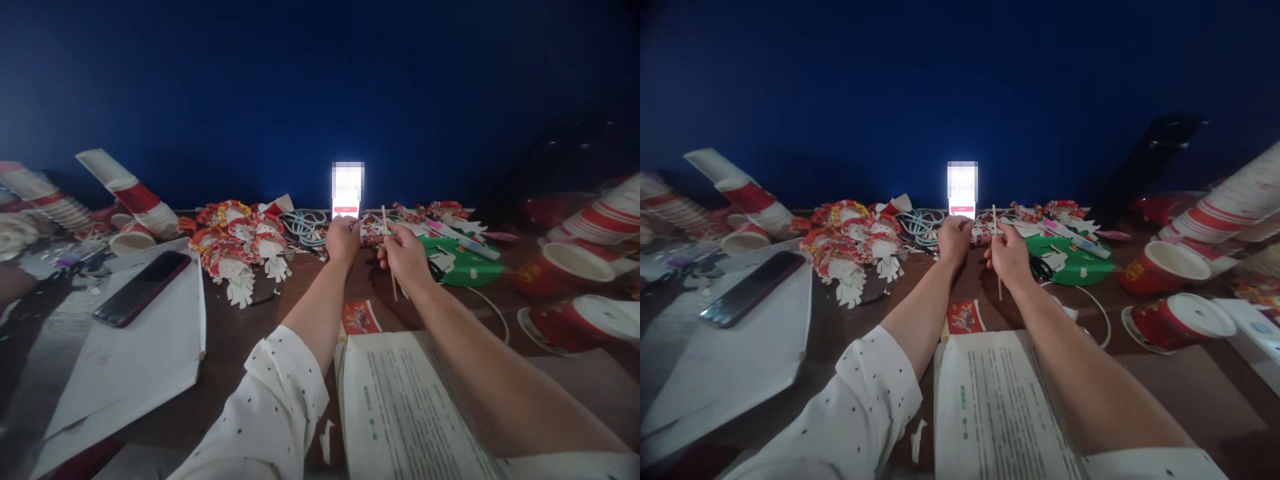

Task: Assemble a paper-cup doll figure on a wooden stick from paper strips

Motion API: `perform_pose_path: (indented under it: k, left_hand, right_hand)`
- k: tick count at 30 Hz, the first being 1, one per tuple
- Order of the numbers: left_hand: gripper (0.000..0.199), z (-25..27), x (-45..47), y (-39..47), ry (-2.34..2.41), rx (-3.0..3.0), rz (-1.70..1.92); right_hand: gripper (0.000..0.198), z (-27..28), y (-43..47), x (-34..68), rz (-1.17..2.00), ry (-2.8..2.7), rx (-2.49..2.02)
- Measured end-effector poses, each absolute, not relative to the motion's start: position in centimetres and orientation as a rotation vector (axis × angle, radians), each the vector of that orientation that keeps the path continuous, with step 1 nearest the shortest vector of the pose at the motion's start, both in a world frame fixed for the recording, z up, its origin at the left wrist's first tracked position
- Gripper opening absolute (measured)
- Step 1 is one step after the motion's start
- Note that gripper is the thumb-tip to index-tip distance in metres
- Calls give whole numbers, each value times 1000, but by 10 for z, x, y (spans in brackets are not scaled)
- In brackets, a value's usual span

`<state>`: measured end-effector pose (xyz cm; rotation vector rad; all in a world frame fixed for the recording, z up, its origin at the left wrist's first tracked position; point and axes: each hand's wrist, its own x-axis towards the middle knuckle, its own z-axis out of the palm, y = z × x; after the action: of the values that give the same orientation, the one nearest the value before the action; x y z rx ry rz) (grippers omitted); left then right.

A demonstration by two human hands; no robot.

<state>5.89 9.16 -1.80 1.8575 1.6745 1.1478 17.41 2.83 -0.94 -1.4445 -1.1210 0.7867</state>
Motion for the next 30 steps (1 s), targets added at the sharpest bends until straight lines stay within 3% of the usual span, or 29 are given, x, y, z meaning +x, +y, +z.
perform_pose_path:
  k: [4,8,13,25,30]
  left_hand:
    - [24,-18,57,93,1713,1795,1215]
    - [46,-17,63,88,1626,1978,1118]
    - [21,-17,65,89,1665,1982,1115]
    - [12,-24,58,100,1645,1501,1411]
    - [2,-28,60,110,1350,986,1516]
  right_hand:
    - [49,-10,26,169,796,-1090,-1380]
    - [48,-11,24,169,767,-1057,-1346]
    - [46,-13,23,169,791,-1020,-1326]
    - [43,-18,19,159,878,-1061,-1339]
    - [38,-23,17,152,964,-1085,-1299]
